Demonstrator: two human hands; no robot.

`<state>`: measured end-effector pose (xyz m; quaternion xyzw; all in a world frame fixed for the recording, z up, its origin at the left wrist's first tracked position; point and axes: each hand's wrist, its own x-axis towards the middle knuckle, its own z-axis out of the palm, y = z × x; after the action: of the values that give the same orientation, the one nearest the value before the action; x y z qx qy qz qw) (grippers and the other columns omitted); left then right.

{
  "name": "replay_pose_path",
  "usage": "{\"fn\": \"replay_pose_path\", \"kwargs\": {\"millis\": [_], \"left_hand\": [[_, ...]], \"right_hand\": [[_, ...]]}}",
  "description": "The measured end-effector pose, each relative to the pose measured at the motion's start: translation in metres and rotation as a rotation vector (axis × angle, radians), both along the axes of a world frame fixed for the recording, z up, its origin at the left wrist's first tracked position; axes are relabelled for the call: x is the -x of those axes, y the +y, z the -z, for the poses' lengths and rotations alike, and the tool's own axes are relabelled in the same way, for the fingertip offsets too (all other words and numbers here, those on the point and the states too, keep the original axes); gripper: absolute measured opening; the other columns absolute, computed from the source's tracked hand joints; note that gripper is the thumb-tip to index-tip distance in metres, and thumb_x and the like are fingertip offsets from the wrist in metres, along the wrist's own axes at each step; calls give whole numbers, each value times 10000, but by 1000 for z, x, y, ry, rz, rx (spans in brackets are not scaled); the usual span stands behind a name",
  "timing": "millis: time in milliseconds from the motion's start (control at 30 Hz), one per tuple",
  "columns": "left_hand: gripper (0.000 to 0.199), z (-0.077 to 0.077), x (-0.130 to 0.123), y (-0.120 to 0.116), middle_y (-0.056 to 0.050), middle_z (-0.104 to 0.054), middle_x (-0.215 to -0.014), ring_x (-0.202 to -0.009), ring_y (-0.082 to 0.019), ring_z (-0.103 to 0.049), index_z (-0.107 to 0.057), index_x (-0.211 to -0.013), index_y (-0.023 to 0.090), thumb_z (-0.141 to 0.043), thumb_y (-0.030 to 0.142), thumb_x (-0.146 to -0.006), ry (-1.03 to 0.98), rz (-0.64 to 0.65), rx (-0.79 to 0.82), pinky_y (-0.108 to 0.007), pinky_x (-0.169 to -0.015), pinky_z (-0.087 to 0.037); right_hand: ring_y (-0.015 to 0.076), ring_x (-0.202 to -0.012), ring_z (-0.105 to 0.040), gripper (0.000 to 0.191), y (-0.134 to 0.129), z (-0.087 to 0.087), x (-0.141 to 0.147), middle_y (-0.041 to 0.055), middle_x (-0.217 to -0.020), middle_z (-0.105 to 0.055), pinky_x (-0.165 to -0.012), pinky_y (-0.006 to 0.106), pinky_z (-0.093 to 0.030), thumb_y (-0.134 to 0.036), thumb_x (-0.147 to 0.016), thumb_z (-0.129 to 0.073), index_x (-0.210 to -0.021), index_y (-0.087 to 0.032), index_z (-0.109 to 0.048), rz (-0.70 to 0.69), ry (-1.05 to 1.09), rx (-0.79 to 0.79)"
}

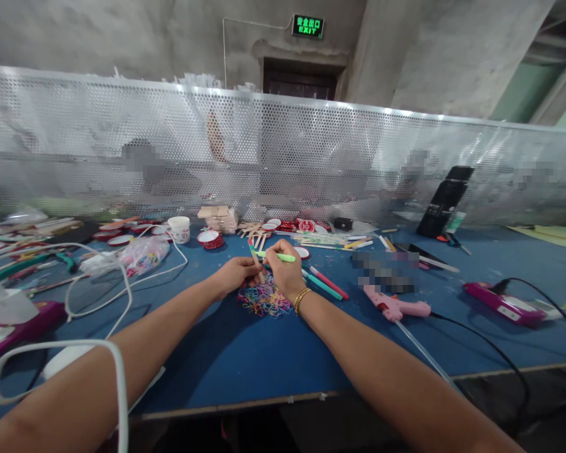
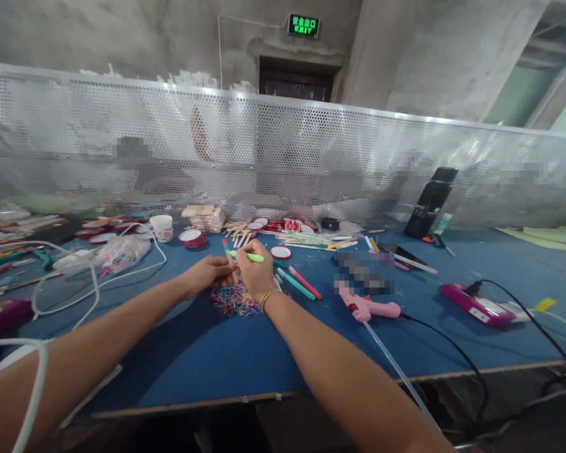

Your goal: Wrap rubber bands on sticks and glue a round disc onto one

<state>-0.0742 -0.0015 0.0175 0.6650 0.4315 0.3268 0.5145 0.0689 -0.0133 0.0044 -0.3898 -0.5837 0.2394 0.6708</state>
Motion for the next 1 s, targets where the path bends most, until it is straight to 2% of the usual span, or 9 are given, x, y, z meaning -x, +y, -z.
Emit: {"fn": "replay_pose_path", "kwargs": {"millis": [233, 400, 600, 800, 1000], "left_hand": [[284, -1, 0, 0, -15, -611, -591, -495, -92, -493, -659, -700, 152, -699, 433, -693, -17, 6, 22, -203, -455, -280], [315, -2, -1, -1, -19, -604, -594, -501, -91, -497, -635, -658, 148, -683, 455, -709, -14, 7, 16, -206, -458, -279], [289, -1, 0, 0, -22, -611, -601, -499, -93, -490, -649, -693, 147, -695, 432, -697, -6, 1, 9, -209, -460, -281], [332, 0, 1, 0, -22, -606, -599, -507, -97, -494, -625, -642, 151, -681, 472, -702, -9, 13, -6, -217, -471, -289], [280, -2, 1, -1, -18, -616, -611, -502, -94, -497, -654, -713, 155, -689, 433, -705, -9, 10, 10, -213, -468, -285]], "right_hand": [[107, -525, -470, 117, 1, 0, -1, -43, -571, -551, -547, 234, -382, -242, -754, -492, -645, -201, -498, 52, -7, -12], [100, -487, -468, 99, -4, -3, 2, -45, -562, -547, -515, 228, -384, -244, -752, -490, -662, -203, -492, -39, 29, 14], [105, -511, -469, 106, -4, -5, 0, -47, -562, -537, -528, 230, -388, -241, -742, -490, -642, -203, -486, 22, 28, 8], [103, -496, -473, 103, -4, -3, 1, -44, -568, -550, -518, 232, -387, -244, -749, -492, -655, -203, -490, -40, 40, 22], [106, -531, -482, 112, -4, -5, 1, -44, -570, -545, -554, 232, -394, -243, -744, -494, -640, -201, -489, 24, 62, 4]]}}
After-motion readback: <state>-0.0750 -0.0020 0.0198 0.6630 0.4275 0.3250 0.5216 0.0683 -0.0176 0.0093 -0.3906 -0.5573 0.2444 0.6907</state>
